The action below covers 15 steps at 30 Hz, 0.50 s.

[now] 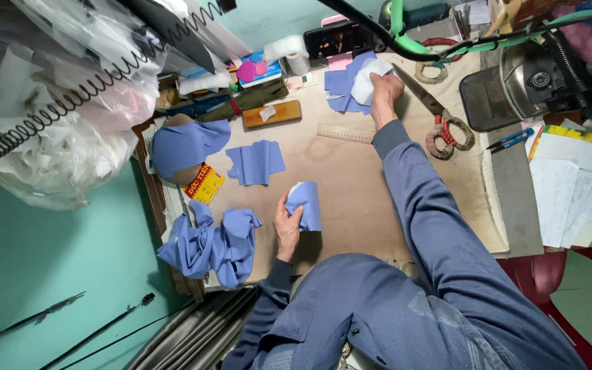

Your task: The person folds a blue cloth on a worktable, aligns it with a white paper template, and repeatedly folds and unfolds the cloth. The person also picks up and sets aside other blue cloth pieces during the process.

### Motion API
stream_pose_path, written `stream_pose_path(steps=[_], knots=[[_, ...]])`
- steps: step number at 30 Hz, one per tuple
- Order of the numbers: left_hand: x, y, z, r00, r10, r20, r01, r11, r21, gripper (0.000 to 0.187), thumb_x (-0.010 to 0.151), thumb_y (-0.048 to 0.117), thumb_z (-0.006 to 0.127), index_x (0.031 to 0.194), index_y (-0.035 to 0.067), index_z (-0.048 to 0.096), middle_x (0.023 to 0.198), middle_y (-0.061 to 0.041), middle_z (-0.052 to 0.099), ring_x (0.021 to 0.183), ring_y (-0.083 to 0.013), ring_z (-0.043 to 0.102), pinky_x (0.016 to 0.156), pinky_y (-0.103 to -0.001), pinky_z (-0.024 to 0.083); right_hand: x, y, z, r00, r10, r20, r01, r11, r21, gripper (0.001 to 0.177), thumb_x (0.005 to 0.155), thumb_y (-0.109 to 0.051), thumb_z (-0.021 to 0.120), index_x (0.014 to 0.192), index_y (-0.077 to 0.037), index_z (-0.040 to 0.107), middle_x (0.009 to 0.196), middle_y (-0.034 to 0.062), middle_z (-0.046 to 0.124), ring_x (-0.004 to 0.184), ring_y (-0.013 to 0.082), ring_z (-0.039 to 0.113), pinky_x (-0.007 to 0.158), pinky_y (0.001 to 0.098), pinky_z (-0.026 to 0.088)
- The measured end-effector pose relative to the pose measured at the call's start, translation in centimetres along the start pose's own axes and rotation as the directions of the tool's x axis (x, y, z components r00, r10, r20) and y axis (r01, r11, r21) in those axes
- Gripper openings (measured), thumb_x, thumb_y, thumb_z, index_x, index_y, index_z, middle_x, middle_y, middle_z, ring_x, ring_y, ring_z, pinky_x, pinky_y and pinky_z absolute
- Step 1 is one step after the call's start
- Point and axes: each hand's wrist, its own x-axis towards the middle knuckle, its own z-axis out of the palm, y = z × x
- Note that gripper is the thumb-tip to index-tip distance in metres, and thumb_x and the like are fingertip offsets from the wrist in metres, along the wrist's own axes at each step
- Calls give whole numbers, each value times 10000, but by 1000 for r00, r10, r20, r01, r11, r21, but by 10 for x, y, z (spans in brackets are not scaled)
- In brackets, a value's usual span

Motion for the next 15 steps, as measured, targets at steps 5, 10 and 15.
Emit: stream_pose_path(steps=[5, 10, 15], knots=[[22, 15, 19, 998, 32, 46, -33, 999, 29, 703, 824, 9, 787, 1460, 42, 488, 1327, -314, 583, 1176, -372, 627, 980, -446, 560, -10, 2, -16, 988, -81, 130, 85, 996, -24, 256, 755, -317, 832, 815, -103, 704, 773, 46, 676, 753, 130, 617, 652, 301, 518], [60, 79, 77, 961, 172, 215, -166, 985, -43, 713, 830, -5, 795, 1474, 47, 494, 1353, -281, 576, 1173, -288, 607, 980, -393, 549, -22, -13, -40, 961, -177, 212, 169, 984, 54, 240, 774, -298, 820, 854, -104, 704, 751, 35, 671, 744, 151, 677, 637, 324, 551], [112, 149, 149, 851, 339, 402, -231, 928, -292, 684, 825, -21, 836, 1442, 99, 564, 1346, -176, 629, 1148, -180, 632, 959, -318, 569, -38, -22, -66, 873, -428, 235, 373, 895, 247, 171, 880, -176, 751, 976, -45, 699, 813, 46, 623, 819, 155, 546, 720, 334, 505]])
